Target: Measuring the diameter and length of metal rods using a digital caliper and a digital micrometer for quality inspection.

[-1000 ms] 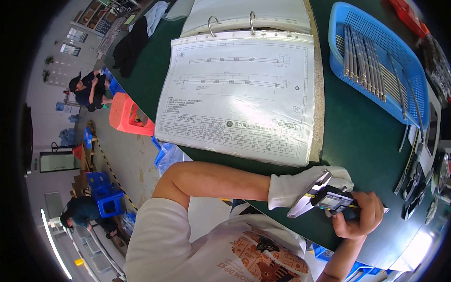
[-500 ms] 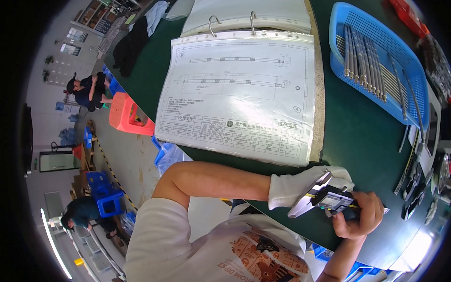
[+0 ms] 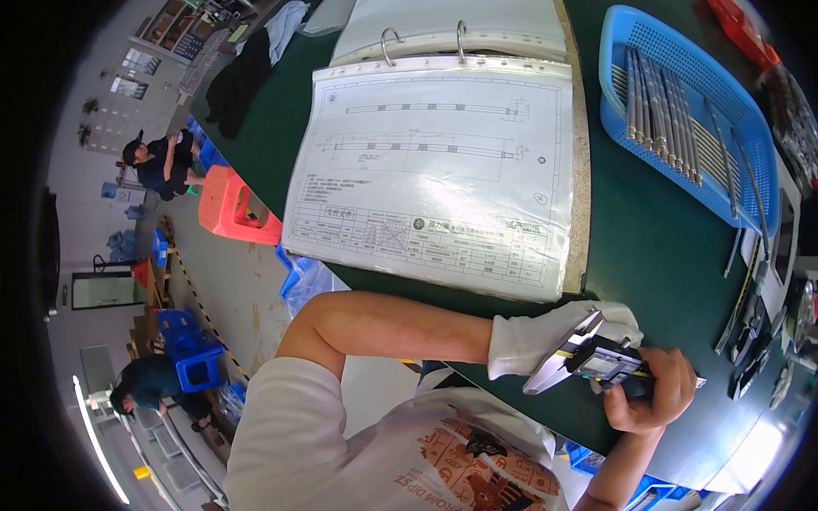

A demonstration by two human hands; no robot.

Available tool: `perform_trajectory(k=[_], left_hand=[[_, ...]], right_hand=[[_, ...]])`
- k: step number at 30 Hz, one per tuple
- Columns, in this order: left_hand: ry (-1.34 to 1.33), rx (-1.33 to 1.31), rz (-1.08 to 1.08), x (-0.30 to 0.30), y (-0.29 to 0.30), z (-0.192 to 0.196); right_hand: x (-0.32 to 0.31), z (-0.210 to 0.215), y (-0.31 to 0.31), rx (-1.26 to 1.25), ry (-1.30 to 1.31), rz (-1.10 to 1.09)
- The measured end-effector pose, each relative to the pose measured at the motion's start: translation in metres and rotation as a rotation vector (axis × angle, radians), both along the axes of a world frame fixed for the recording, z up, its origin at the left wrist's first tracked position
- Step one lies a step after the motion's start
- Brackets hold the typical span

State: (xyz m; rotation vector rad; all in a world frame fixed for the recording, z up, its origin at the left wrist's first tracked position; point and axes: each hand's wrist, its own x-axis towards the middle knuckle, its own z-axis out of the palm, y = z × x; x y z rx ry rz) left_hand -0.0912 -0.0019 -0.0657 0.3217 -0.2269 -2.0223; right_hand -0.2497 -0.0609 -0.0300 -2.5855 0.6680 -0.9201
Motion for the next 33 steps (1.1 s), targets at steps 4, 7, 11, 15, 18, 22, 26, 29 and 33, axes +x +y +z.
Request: perform_trajectory(k=[4,7,11,15,18,22,26,29,33], left_hand=[[-0.006,-0.02,0.003,0.001,-0.0004,0.0001],[-0.01,-0.015,0.002,0.0014,-0.0006,0.0011],[-0.043,-0.027,0.007,0.0023,0.0002,0.0032],[-0.044,-0.028,0.012,0.0019,0.0005,0.0031],[-0.044,-0.01,0.009,0.0024,0.0007,0.0043],[-0.023,0.003,-0.001,0.0012,-0.0001,0.0026],[-0.009,-0.003,-0.001,0.0014,0.0001,0.0035],[-0.001,-0.051,0.016,-0.0005,-0.0013,-0.001],[0.007,0.011,-0.007,0.0021,-0.0001,0.0044]], right_hand=[[0.0008,0.0006,-0.0005,-0.001,0.002,-0.001],[0.0005,0.0006,-0.0005,0.008,0.01,-0.005],[0.0004,0.0002,-0.0003,0.001,0.0,-0.002],[0.0001,0.0004,0.0001,0.007,0.004,-0.006],[-0.0006,-0.0003,-0.0003,0.009,0.001,-0.003],[0.0002,0.0007,-0.0003,0.003,0.004,0.005],[-0.0002,0.0006,0.0001,-0.002,0.006,0.0],[0.0,0.0011,-0.0002,-0.02,0.012,-0.003],[-0.0007,0.0009,-0.0001,-0.009,0.021,0.0]])
